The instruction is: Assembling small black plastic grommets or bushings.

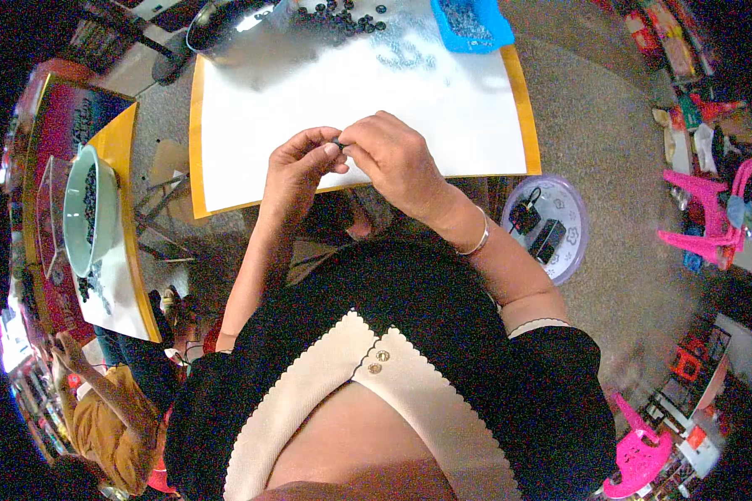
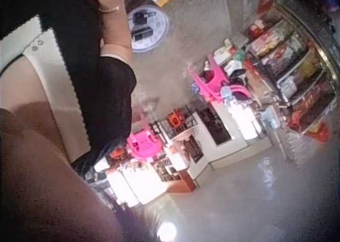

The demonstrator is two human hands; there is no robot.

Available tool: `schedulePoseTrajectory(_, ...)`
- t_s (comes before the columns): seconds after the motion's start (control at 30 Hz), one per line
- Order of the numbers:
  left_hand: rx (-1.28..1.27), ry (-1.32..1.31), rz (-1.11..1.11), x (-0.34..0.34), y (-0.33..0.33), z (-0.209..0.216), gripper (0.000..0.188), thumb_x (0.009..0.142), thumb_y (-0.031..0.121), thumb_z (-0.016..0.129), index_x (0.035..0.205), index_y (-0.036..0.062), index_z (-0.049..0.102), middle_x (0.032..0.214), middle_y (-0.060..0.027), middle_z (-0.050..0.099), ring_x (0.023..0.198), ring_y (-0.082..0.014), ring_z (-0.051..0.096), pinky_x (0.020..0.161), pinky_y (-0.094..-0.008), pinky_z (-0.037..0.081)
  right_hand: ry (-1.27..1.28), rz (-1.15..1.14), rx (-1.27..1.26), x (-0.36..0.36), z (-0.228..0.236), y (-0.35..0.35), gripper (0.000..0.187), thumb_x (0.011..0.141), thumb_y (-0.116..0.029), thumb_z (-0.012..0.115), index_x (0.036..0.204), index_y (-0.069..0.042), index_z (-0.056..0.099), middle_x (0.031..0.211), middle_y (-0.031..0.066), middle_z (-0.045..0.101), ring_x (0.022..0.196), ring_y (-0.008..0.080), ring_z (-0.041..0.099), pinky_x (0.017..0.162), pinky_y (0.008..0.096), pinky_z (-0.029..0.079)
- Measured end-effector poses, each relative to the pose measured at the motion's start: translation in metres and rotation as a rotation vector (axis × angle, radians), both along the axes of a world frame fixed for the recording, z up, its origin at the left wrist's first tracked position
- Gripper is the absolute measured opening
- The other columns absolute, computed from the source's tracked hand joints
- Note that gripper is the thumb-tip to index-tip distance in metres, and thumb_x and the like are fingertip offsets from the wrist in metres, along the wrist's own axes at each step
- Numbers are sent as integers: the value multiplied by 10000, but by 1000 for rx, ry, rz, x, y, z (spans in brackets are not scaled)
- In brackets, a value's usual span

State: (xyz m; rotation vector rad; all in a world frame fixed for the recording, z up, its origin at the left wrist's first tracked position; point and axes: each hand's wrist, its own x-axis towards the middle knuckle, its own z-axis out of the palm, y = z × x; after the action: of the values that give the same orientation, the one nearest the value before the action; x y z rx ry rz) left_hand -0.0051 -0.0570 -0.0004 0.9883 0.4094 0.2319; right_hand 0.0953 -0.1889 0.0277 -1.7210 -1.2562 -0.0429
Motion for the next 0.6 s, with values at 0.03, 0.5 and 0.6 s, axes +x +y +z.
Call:
schedulePoseTrajectory(0.03, 41, 31, -24, 0, 1, 0, 190, 817, 18, 595, 998, -40, 592, 827, -81, 624, 704, -145, 605, 680, -253, 509, -52, 39, 13, 1, -4, 0, 82, 728, -8, 590, 800, -21, 554, 773, 93, 571, 718, 257, 555, 630, 346, 458)
schedulePoseTrajectory(0.5, 121, 186, -234, -8, 10, -10, 176, 833, 38, 581, 996, -22, 606, 803, -43, 626, 694, -97, 580, 656, -223, 500, 207, 215, -101, 3, -25, -11, 136, 708, -61, 604, 823, -47, 534, 788, 74, 542, 724, 256, 530, 651, 347, 439)
schedulePoseTrajectory(0.6, 222, 150, -183, -4, 3, -5, 177, 835, 43, 583, 996, -26, 608, 801, -48, 625, 690, -92, 576, 656, -226, 499, -104, 176, -27, 2, -24, -10, 139, 722, -49, 613, 844, -48, 549, 778, 79, 549, 724, 255, 543, 642, 338, 444)
